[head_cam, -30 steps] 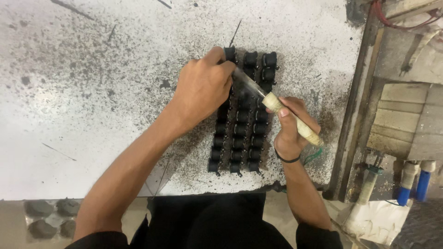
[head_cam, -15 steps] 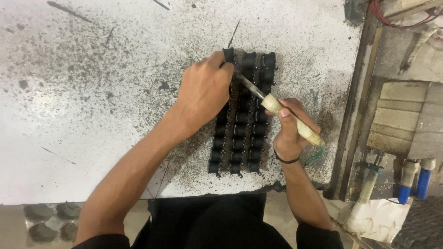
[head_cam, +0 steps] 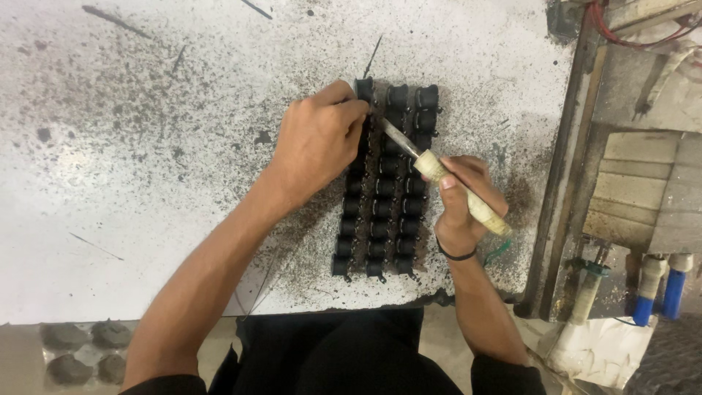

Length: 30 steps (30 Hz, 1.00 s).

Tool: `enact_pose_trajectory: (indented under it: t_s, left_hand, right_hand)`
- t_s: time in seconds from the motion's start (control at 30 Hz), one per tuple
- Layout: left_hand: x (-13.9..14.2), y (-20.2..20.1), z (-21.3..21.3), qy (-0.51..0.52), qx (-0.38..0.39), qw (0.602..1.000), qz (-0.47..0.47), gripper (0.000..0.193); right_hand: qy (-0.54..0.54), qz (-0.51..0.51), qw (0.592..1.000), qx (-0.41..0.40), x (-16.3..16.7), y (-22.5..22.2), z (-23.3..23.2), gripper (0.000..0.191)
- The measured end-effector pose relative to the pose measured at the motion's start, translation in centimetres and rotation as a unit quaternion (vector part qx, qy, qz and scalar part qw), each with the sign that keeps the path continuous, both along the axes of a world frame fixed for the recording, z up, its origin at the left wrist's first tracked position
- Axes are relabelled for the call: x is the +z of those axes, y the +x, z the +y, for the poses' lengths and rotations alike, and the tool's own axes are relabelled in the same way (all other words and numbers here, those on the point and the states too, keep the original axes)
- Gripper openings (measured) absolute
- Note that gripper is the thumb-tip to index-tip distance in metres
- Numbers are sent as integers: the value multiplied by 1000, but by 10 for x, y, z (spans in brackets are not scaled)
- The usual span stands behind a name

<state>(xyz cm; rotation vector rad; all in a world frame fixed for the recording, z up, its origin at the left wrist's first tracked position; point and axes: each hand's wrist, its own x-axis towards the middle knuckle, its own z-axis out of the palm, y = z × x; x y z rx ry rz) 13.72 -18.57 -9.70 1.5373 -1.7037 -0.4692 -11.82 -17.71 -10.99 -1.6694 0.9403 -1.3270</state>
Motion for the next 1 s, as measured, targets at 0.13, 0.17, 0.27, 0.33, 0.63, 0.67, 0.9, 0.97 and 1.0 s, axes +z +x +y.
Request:
enact_pose_trajectory:
  t_s: [0.13, 0.17, 0.27, 0.33, 0.63, 0.67, 0.9, 0.97, 1.0]
  left_hand:
    - [-7, -2, -4, -3, -9, 1000, -22, 9]
    - [-6, -3, -6, 8, -13, 999, -31, 8]
    - [14, -7, -7, 14, -6, 998, -64, 13]
    - [43, -4, 0, 47, -35, 992, -110, 19]
    - [100, 13, -16, -234, 71, 959, -140, 17]
    - [84, 5, -21, -190, 85, 958, -197, 31]
    - [-11, -3, -13, -63, 57, 987, -137, 27]
    - [-12, 1, -18, -60, 38, 990, -123, 22]
    - [-10, 3, -20, -58, 28, 992, -106, 19]
  right_hand:
    - [10, 11, 1000, 11, 1, -3, 0, 24]
    - [1, 39, 999, 14, 3, -4, -2, 25]
    - [-26, -26, 998, 54, 15, -10, -18, 18]
    - [-29, -85, 994, 55, 23, -14, -28, 17]
    - [-60, 1, 998, -4, 8, 1, -27, 20]
    - [-15, -26, 1000, 4, 7, 2, -27, 21]
    - [42, -26, 999, -6, 12, 9, -28, 21]
    - [31, -41, 999, 10, 11, 12, -30, 21]
    - [28, -47, 998, 19, 10, 12, -31, 20]
